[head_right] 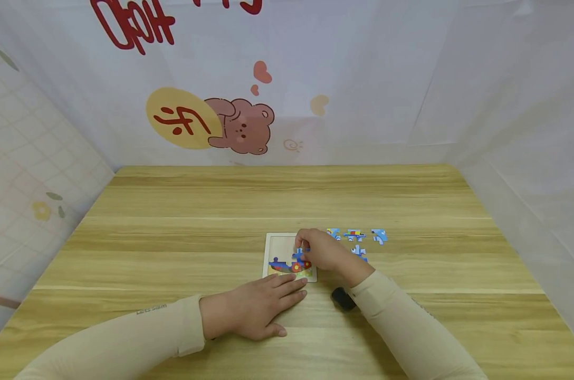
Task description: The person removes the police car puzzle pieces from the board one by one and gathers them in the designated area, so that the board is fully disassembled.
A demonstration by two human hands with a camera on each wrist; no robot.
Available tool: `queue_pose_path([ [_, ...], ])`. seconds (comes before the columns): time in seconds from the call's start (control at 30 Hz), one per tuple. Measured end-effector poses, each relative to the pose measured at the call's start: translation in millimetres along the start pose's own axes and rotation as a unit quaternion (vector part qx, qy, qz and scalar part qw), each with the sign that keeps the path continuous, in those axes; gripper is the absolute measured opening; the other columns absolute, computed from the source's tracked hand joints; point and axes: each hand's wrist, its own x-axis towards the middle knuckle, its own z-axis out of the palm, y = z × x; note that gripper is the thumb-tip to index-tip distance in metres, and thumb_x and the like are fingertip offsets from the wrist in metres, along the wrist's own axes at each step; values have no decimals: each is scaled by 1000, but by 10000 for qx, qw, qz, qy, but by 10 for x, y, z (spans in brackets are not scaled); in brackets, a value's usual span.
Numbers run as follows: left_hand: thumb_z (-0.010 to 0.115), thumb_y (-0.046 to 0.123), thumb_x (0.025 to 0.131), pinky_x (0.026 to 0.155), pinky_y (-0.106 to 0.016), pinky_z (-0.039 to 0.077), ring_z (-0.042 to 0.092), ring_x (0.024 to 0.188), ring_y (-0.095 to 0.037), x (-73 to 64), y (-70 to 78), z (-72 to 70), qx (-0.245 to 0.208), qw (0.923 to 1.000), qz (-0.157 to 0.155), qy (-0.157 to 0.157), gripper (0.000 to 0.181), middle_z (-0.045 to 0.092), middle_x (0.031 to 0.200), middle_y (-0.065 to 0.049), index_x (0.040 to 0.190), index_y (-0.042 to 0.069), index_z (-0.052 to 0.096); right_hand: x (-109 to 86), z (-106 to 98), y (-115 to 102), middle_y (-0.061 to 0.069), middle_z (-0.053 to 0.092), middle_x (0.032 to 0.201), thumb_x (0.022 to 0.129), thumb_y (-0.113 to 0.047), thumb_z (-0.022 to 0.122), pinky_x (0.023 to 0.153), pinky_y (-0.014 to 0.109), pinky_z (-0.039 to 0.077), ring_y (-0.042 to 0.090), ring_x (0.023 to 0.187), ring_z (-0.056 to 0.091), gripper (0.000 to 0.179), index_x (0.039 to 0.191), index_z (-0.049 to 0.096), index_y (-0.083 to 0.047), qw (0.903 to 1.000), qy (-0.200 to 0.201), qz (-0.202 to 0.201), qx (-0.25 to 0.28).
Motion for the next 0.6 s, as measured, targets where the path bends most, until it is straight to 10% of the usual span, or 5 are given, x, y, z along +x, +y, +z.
queue_pose_path([
  [0.6, 46, 58, 94, 112, -34, 31, 26, 144, -21, 2, -5, 6, -55, 10000, 22, 45, 71, 27, 158, -1, 151, 16, 34, 8, -3, 6, 2, 53, 82, 84, 9, 65, 69, 31, 43, 16, 76, 48, 21, 88, 54, -8, 10000, -76, -24, 43],
])
